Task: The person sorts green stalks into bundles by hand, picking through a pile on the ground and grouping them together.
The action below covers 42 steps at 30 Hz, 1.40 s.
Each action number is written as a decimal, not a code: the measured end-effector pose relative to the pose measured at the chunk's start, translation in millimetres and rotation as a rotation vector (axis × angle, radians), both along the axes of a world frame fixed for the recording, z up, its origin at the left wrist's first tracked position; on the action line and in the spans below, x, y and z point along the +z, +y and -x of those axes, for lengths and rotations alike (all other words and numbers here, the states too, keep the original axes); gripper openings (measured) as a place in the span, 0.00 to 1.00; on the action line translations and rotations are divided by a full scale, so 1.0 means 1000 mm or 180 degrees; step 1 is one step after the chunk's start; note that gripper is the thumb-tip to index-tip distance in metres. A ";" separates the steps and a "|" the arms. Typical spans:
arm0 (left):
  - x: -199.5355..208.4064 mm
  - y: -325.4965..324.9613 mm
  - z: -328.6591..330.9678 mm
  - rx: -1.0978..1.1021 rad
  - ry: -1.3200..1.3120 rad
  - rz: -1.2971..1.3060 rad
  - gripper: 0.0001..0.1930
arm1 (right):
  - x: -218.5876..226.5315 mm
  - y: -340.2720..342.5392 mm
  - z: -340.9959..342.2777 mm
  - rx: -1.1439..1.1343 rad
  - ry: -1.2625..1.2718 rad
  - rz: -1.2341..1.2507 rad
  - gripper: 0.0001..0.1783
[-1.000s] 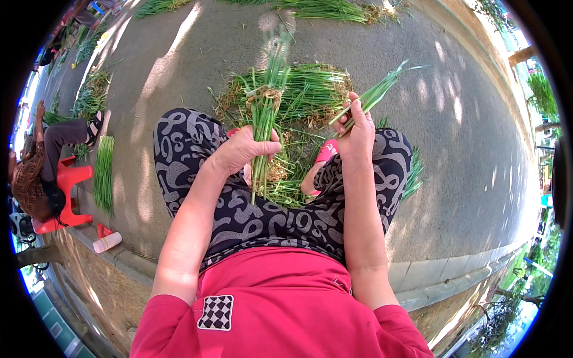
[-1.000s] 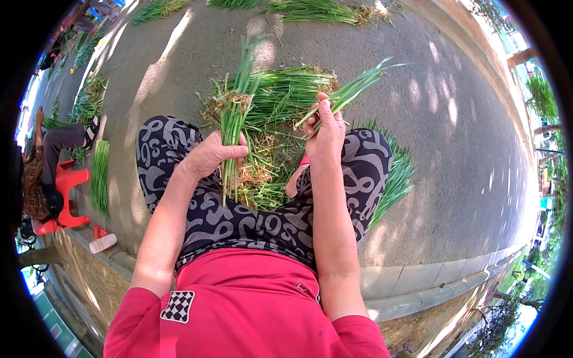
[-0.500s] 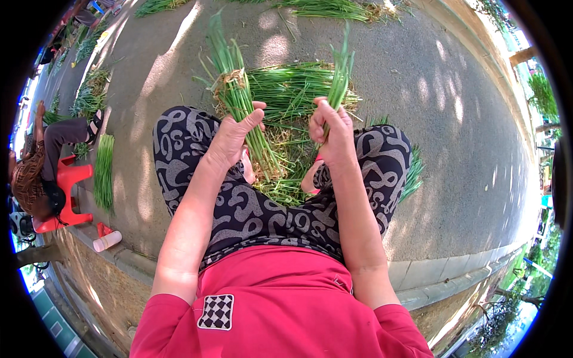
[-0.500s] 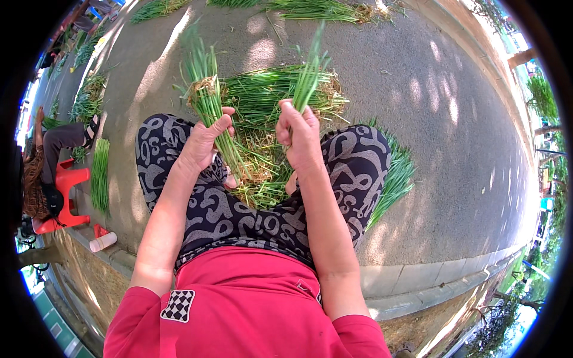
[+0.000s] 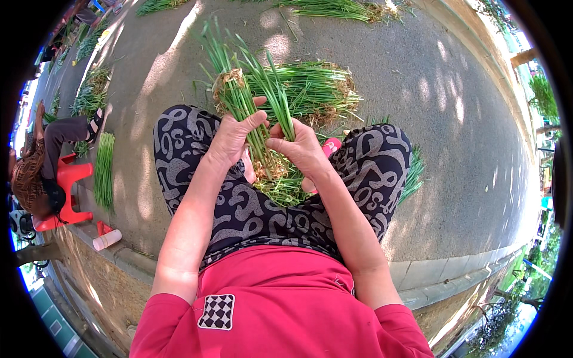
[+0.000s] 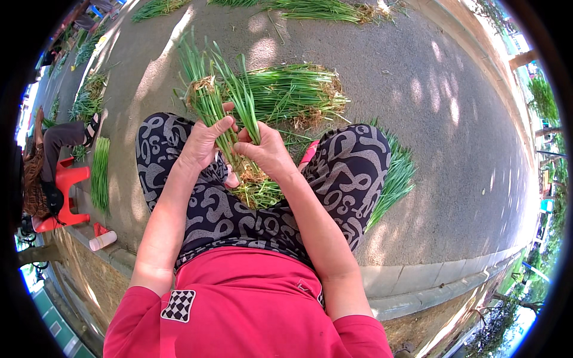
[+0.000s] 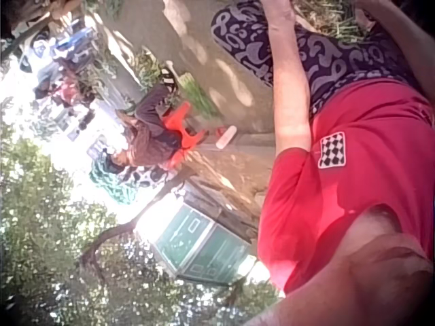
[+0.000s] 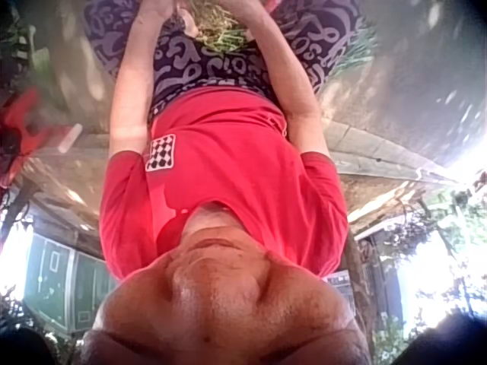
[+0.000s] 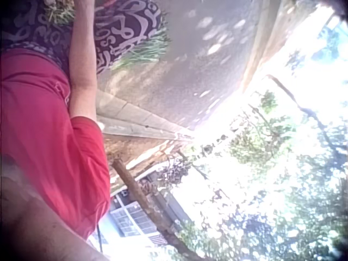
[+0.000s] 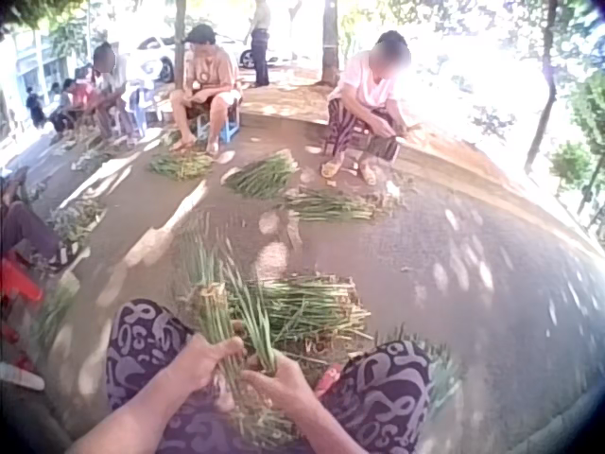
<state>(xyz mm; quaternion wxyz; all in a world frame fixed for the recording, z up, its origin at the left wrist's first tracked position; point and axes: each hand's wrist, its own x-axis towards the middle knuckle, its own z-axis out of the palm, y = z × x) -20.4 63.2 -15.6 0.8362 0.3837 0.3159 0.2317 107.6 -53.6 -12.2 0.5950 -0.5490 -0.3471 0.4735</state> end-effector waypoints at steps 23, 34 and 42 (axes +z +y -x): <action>-0.004 0.007 0.004 0.0630 0.0244 -0.0162 0.13 | -0.008 -0.004 -0.032 -0.1185 0.0254 0.0555 0.03; -0.011 0.023 0.009 0.1482 -0.0210 -0.0090 0.11 | -0.013 -0.022 -0.038 -0.0561 0.0064 0.1037 0.06; -0.006 0.015 0.006 0.0589 0.0106 -0.0279 0.13 | -0.003 -0.017 -0.045 -0.1365 0.0365 0.0569 0.07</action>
